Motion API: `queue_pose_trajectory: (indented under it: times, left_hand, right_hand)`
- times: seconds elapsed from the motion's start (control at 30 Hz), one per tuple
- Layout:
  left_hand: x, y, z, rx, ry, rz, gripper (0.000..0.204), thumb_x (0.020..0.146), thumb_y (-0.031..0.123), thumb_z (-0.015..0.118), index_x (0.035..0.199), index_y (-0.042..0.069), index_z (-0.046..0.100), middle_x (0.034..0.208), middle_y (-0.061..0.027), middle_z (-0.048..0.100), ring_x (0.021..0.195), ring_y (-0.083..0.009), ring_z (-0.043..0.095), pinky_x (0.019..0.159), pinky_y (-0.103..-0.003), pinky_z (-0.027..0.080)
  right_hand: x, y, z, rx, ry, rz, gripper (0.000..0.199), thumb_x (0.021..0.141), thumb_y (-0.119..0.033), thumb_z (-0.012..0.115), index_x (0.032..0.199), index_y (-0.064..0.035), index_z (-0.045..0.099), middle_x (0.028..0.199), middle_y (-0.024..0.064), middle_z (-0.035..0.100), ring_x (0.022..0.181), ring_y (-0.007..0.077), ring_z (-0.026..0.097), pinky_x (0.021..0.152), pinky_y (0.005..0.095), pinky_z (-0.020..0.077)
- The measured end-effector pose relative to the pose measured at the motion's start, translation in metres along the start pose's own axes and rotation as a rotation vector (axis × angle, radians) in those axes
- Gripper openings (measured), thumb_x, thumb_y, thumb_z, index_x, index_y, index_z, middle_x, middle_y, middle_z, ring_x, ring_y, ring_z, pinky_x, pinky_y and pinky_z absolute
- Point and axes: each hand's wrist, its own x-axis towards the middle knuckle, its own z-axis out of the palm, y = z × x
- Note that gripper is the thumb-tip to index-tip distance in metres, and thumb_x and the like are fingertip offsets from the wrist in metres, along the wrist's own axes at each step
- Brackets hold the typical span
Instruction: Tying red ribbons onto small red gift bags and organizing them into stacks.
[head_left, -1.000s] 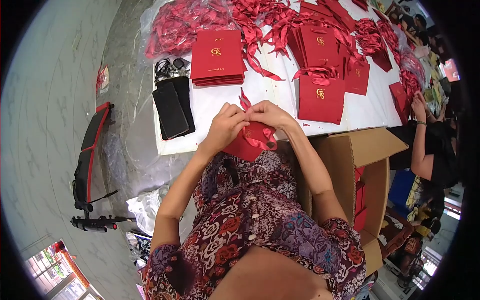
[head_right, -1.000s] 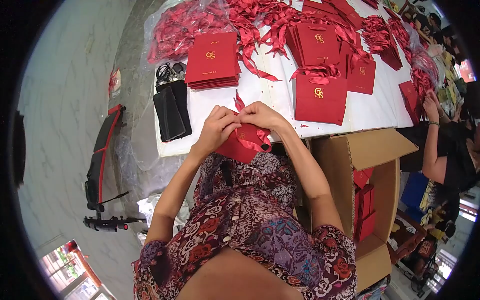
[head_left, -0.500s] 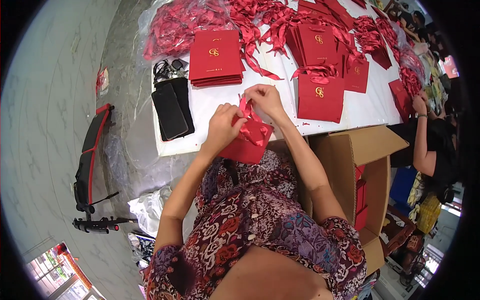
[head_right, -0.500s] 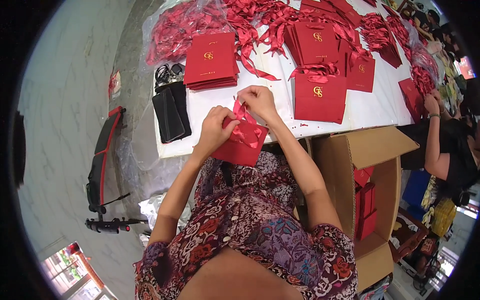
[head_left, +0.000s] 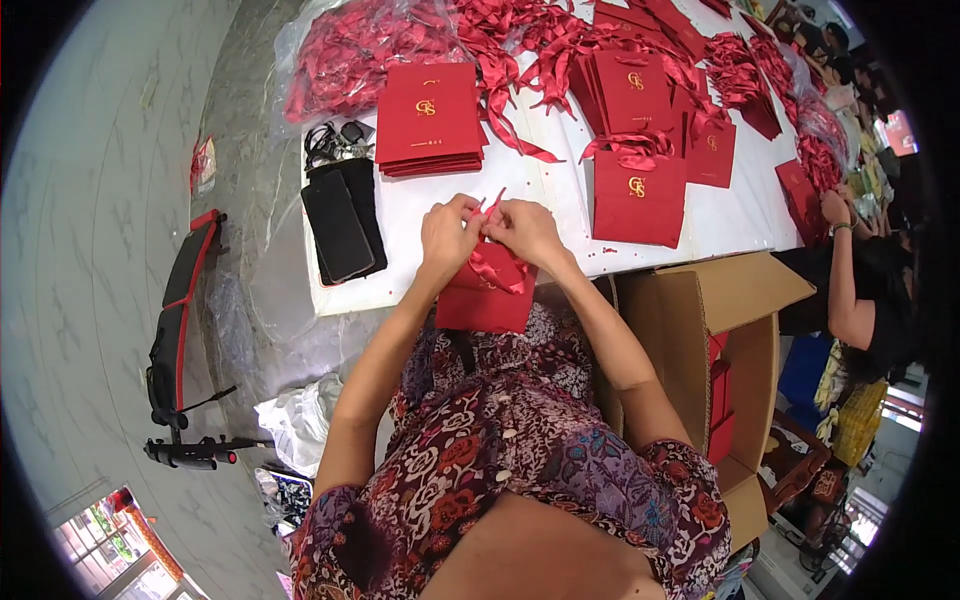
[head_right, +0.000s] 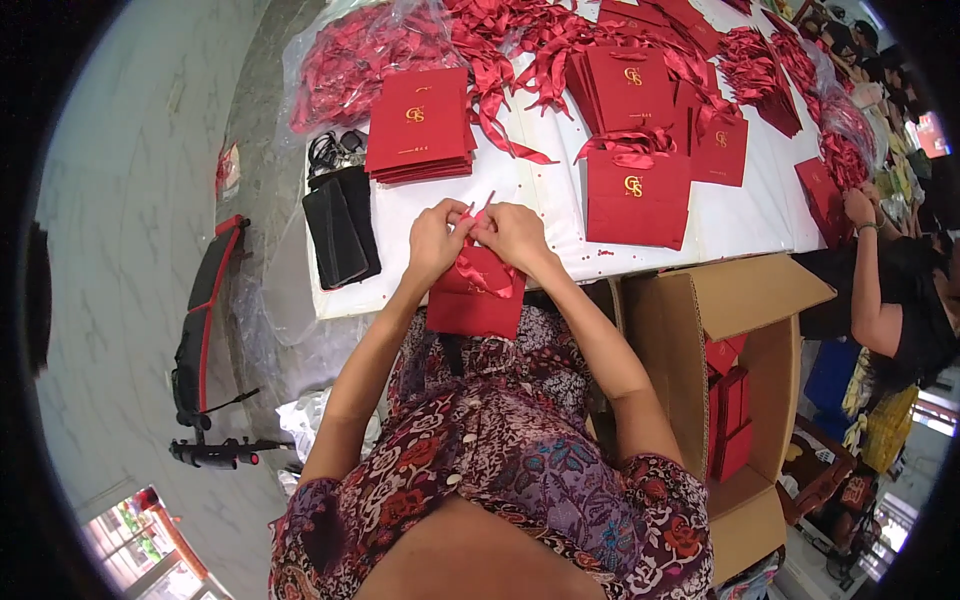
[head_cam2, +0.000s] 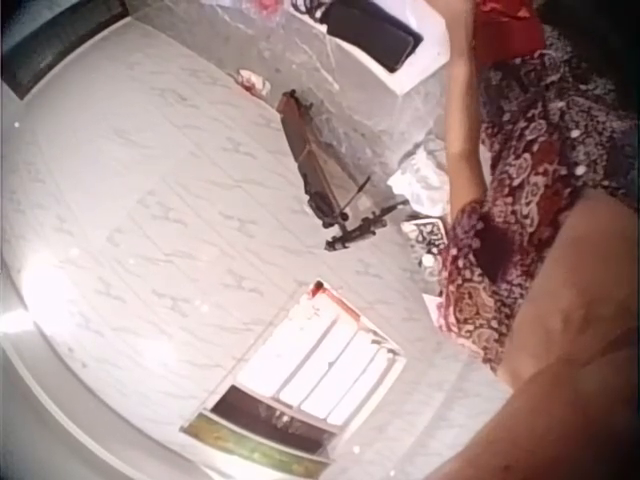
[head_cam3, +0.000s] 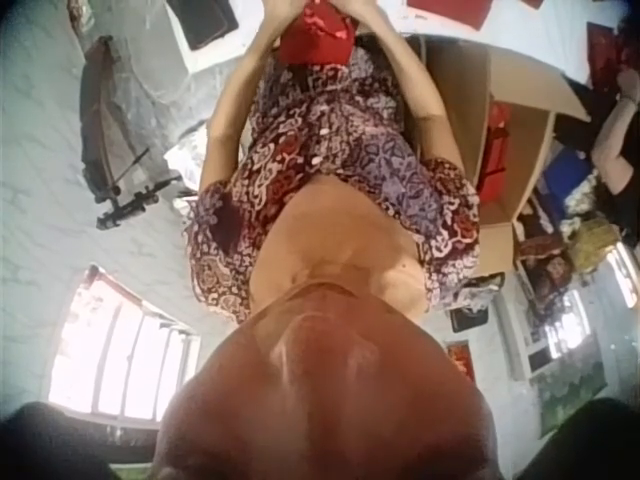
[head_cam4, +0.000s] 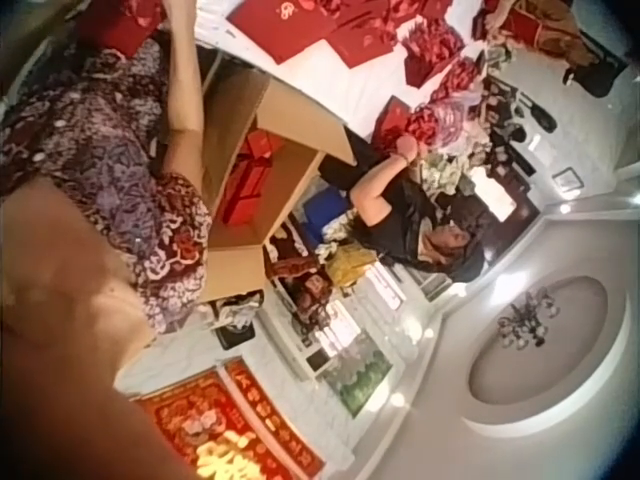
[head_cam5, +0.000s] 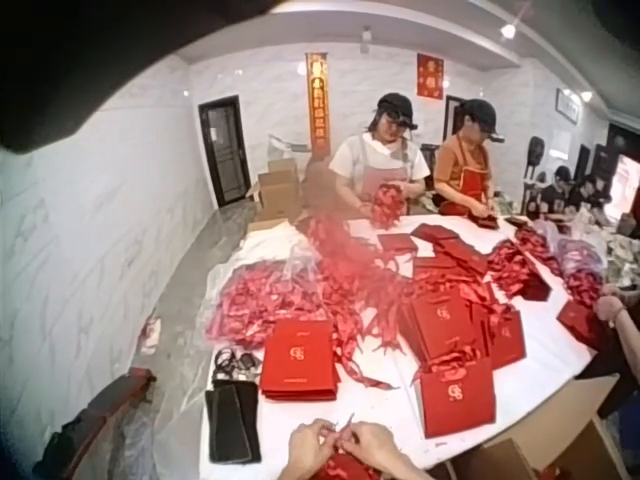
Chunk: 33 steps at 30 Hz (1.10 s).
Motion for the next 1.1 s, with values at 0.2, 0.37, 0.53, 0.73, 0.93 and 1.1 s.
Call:
queue_pose_trajectory:
  times: [0.2,0.37,0.53,0.73,0.93,1.1]
  left_hand:
    - [-0.006,0.003,0.004,0.043,0.104,0.013,0.019,0.089,0.020,0.067,0.096,0.004,0.073,0.076,-0.0140,0.070,0.064,-0.0307,0.065,0.063,-0.040,0.051]
    - [-0.009,0.016,0.006,0.182,0.176,0.208,0.017,0.088,0.020,0.066,0.094,0.006,0.075,0.079,-0.0144,0.069,0.073,-0.0329,0.063,0.070,-0.044,0.048]
    - [-0.012,0.023,0.000,0.392,0.134,0.304,0.015,0.085,0.017,0.067,0.095,0.008,0.075,0.077,-0.0108,0.066,0.077,-0.0308,0.059,0.074,-0.044,0.044]
    - [-0.012,0.033,-0.005,0.391,0.157,0.406,0.016,0.086,0.017,0.068,0.097,0.006,0.073,0.082,-0.0099,0.063,0.080,-0.0299,0.059,0.074,-0.041,0.046]
    - [-0.026,0.017,-0.020,-0.161,0.111,0.018,0.043,0.093,0.025,0.068,0.122,-0.003,0.054,0.101,-0.0182,0.067,0.092,-0.0294,0.067,0.082,-0.038,0.053]
    - [-0.035,0.008,-0.022,-0.666,-0.243,-0.116,0.044,0.089,0.016,0.072,0.124,-0.001,0.053,0.108,-0.0116,0.068,0.097,-0.0171,0.065,0.086,-0.031,0.051]
  right_hand:
    - [0.004,0.014,0.003,0.448,0.153,0.027,0.022,0.088,-0.021,0.072,0.089,0.0000,0.067,0.075,0.0074,0.068,0.067,0.0149,0.064,0.062,0.0291,0.0503]
    - [0.007,0.007,0.011,0.700,0.122,0.061,0.015,0.093,-0.012,0.067,0.095,0.0030,0.067,0.082,0.0044,0.068,0.072,0.0074,0.061,0.065,0.0222,0.0496]
    - [0.006,0.005,-0.002,0.838,-0.024,0.128,0.019,0.094,-0.011,0.066,0.104,0.0045,0.068,0.087,0.0052,0.070,0.077,0.0080,0.063,0.070,0.0217,0.0507]
    - [0.007,0.003,-0.010,0.853,-0.032,0.166,0.019,0.096,-0.012,0.064,0.106,0.0040,0.068,0.087,0.0036,0.069,0.077,0.0071,0.061,0.070,0.0209,0.0498]
    - [0.007,0.017,-0.024,1.000,0.079,0.173,0.020,0.098,-0.015,0.063,0.107,0.0019,0.068,0.083,0.0000,0.065,0.071,0.0050,0.056,0.065,0.0200,0.0466]
    - [0.009,0.015,-0.024,0.974,0.140,0.229,0.020,0.099,-0.021,0.063,0.109,-0.0041,0.067,0.079,-0.0057,0.060,0.068,0.0014,0.051,0.065,0.0182,0.0451]
